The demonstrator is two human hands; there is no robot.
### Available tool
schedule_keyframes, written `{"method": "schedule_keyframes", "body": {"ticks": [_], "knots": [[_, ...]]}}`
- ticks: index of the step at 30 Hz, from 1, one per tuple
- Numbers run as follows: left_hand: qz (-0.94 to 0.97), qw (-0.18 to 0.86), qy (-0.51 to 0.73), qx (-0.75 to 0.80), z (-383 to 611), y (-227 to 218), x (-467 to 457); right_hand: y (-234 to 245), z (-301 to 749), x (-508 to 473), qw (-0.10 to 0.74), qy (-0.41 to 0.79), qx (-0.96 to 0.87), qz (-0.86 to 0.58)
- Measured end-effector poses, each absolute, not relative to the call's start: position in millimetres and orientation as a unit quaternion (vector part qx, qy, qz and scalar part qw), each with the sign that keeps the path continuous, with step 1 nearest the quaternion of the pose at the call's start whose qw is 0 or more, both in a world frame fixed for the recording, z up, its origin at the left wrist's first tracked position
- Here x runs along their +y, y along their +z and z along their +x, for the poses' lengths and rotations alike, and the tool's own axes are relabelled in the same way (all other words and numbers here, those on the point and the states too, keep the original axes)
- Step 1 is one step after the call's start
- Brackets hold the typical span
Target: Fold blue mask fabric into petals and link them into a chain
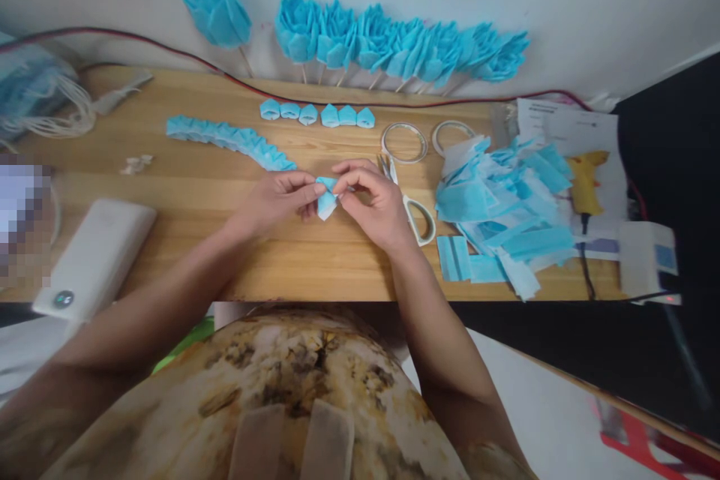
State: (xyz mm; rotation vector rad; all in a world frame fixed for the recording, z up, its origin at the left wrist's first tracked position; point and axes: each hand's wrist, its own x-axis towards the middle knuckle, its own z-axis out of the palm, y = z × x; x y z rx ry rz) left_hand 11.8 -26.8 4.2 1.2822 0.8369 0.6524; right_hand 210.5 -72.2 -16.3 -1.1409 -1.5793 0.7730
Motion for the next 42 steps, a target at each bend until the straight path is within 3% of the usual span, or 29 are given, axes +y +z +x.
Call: {"method": "schedule_keyframes", "body": {"ticks": [11,19,29,42], "knots": [[0.56,0.682,0.274,0.383,12,6,-28,-10,208,-75,0.477,0.322,-0.673,-0.465],[0.552,0.655,0.319,0.405,14,5,-27,-13,207,-74,0.515,0.451,-0.547,-0.481],[0.65,0.553,0.355,0.382,13,3,-32,-15,200,-71,0.478,0.481,-0.553,-0.484],[0.595,0.636,0.312,0.379,12,1,-25,-13,200,-71,0.481,0.477,-0.541,-0.498]]}}
